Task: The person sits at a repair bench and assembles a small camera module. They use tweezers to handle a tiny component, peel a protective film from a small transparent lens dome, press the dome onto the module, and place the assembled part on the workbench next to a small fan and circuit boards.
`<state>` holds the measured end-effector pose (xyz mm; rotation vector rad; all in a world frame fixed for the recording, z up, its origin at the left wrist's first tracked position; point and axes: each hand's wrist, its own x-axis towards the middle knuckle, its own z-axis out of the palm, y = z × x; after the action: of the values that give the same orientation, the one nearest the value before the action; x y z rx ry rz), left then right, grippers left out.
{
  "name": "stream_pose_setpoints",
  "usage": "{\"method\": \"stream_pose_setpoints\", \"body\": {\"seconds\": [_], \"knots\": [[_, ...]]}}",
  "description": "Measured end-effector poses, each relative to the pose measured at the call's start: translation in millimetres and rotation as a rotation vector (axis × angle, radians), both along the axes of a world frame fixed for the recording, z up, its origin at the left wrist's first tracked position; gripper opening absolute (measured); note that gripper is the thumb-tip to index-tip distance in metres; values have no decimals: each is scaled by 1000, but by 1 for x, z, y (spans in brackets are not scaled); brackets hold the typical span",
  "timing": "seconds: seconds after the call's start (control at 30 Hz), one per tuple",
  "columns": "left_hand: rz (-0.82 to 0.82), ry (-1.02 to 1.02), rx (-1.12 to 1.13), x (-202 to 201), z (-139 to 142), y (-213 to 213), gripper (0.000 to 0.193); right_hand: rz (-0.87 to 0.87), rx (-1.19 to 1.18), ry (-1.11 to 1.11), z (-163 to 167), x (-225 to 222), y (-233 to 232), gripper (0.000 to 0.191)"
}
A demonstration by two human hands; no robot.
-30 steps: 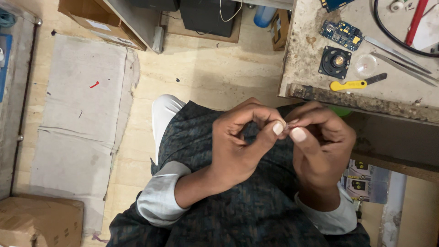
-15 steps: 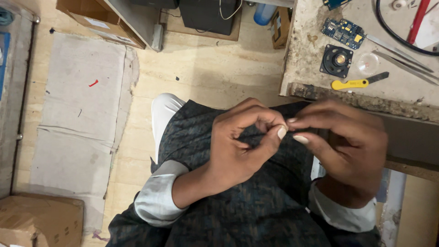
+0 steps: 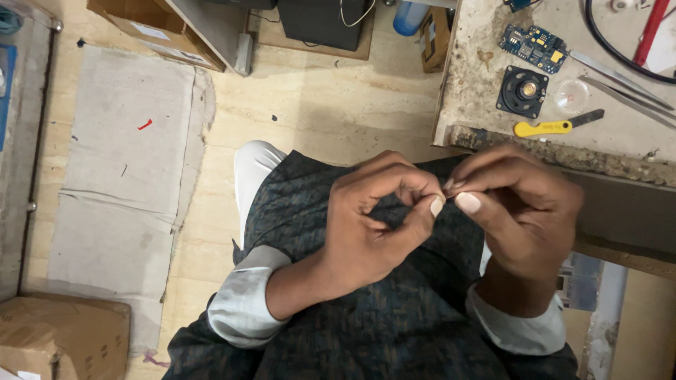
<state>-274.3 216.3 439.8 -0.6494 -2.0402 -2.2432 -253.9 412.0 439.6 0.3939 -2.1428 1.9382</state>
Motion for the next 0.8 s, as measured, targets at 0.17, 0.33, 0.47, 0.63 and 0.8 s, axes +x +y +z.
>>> {"method": "stream_pose_setpoints", "body": {"seconds": [0.17, 0.33, 0.47, 0.63, 0.8], "knots": [[-12, -22, 41, 1, -1, 0, 6, 10, -236, -2, -19, 2, -6, 12], [-29, -56, 70, 1, -2, -3, 6, 4, -314, -19, -21, 4, -4, 9], [-9, -76, 119, 3, -2, -4, 4, 7, -324, -30, -19, 7, -3, 7], [-13, -93, 175, 4, -3, -5, 6, 9, -353, -23, -19, 8, -3, 5], [-40, -85, 133, 8, -2, 0, 11, -14, -378, -16, -19, 11, -5, 5]]}}
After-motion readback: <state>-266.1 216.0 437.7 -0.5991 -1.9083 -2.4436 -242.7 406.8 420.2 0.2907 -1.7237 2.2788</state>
